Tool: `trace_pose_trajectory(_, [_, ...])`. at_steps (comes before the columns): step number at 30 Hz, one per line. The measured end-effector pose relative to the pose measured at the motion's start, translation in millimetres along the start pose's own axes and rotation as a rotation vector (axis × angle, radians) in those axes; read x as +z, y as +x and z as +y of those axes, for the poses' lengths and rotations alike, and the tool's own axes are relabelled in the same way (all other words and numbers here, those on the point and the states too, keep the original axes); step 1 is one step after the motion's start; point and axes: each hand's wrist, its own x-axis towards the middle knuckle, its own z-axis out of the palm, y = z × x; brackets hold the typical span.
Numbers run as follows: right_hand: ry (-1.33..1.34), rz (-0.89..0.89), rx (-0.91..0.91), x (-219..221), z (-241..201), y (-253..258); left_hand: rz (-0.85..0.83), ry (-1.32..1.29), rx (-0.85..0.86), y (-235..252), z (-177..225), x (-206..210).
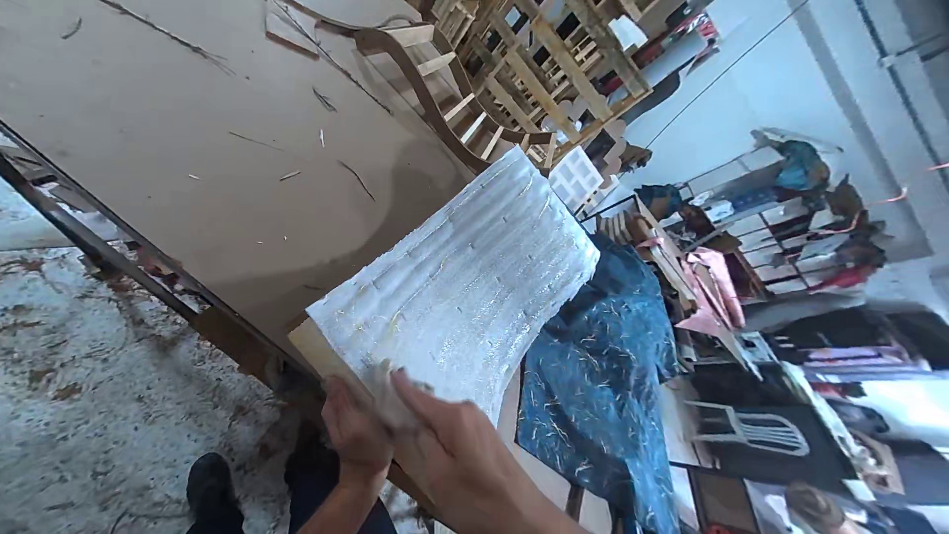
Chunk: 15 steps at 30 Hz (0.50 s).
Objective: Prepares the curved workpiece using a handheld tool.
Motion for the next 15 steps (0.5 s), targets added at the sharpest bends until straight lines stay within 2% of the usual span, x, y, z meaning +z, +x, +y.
trace_pose_trajectory(2, [0.282, -0.017, -0.022, -29, -9, -16, 0.007, -0.002, -0.049, -2, -4, -2])
trace_pose_trajectory(3, [0.325, 0.081, -0.017, -53, -5, -12, 0.026, 0.003, -0.031, -2, -2, 0])
trace_pose_trajectory(5, [0.096, 0.375, 0.058, -119, 24, 30, 0.046, 0.01, 0.013, -4, 5, 6])
trace_pose_trajectory(7, [-0.284, 0.653, 0.123, -183, 82, 104, 0.078, 0.028, 0.045, -4, 7, 8])
trace_pose_trajectory(9, [-0.579, 0.763, 0.158, -215, 142, 175, 0.065, 0.007, 0.044, -7, 6, 7])
trace_pose_trajectory(10, [-0.654, 0.766, 0.16, -215, 164, 200, 0.064, -0.008, 0.047, -8, 6, 10])
trace_pose_trajectory(12, [-0.677, 0.695, 0.183, -179, 169, 219, 0.043, -0.029, 0.057, -5, 10, 16])
trace_pose_trajectory(15, [-0.554, 0.394, 0.175, -83, 132, 171, 0.045, 0.008, 0.066, -8, 15, 20])
